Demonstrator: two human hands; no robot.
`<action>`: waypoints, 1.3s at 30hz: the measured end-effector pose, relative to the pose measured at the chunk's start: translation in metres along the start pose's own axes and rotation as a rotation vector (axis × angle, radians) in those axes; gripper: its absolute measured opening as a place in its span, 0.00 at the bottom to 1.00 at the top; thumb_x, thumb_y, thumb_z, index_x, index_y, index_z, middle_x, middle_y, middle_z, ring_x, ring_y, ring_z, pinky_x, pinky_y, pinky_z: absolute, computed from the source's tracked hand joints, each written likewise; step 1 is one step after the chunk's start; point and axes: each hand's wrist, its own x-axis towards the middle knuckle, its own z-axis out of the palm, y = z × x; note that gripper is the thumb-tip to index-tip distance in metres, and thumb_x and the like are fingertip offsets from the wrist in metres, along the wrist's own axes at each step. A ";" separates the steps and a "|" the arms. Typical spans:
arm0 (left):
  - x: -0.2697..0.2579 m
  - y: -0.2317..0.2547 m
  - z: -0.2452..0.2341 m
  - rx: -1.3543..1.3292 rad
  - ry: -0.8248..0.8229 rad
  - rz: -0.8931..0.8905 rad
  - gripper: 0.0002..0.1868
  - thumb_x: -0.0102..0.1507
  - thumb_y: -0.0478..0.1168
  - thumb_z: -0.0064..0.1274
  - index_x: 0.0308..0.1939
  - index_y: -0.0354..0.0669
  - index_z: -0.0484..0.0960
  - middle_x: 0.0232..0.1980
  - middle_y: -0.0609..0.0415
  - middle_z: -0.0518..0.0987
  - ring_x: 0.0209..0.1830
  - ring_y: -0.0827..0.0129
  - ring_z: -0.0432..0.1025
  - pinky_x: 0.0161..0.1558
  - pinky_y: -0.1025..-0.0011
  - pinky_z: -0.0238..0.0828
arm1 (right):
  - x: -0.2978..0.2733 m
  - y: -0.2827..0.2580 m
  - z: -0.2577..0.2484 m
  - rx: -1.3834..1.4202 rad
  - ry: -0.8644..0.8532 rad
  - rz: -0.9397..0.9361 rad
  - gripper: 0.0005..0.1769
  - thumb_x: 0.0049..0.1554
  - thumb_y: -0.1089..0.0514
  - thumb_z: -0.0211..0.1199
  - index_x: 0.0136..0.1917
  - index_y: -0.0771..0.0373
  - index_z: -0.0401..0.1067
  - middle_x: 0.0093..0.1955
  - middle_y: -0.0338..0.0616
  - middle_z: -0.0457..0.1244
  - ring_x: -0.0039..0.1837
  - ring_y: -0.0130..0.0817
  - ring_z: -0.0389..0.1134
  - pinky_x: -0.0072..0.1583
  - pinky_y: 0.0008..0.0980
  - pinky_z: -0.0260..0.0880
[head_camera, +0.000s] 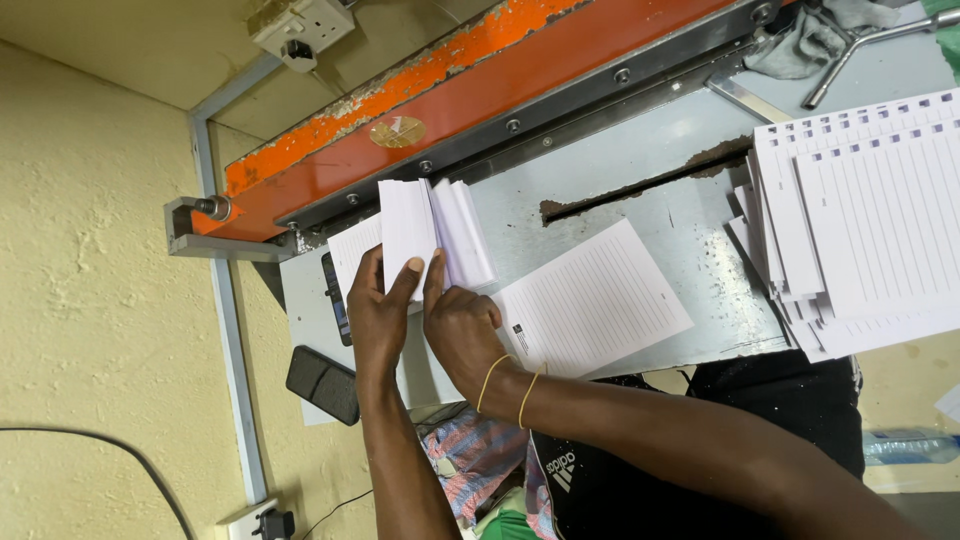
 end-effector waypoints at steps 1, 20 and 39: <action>-0.001 0.002 0.000 0.000 -0.001 0.001 0.25 0.69 0.50 0.61 0.66 0.40 0.81 0.56 0.40 0.83 0.60 0.54 0.75 0.54 0.54 0.78 | 0.000 0.004 -0.007 -0.001 0.000 0.001 0.46 0.48 0.60 0.58 0.78 0.82 0.60 0.27 0.44 0.59 0.25 0.38 0.59 0.26 0.41 0.57; -0.003 0.006 0.000 -0.016 -0.004 0.033 0.25 0.70 0.49 0.61 0.66 0.37 0.80 0.55 0.37 0.82 0.62 0.47 0.76 0.64 0.47 0.72 | 0.001 0.025 -0.050 -0.171 -0.101 -0.104 0.33 0.58 0.54 0.54 0.72 0.76 0.69 0.33 0.47 0.66 0.33 0.41 0.69 0.34 0.42 0.70; -0.005 0.014 -0.002 0.008 0.012 0.010 0.23 0.70 0.48 0.61 0.64 0.39 0.82 0.54 0.36 0.85 0.60 0.49 0.78 0.63 0.46 0.72 | -0.032 0.013 -0.010 0.038 0.208 0.063 0.46 0.52 0.59 0.59 0.82 0.72 0.59 0.33 0.34 0.62 0.31 0.24 0.67 0.33 0.26 0.68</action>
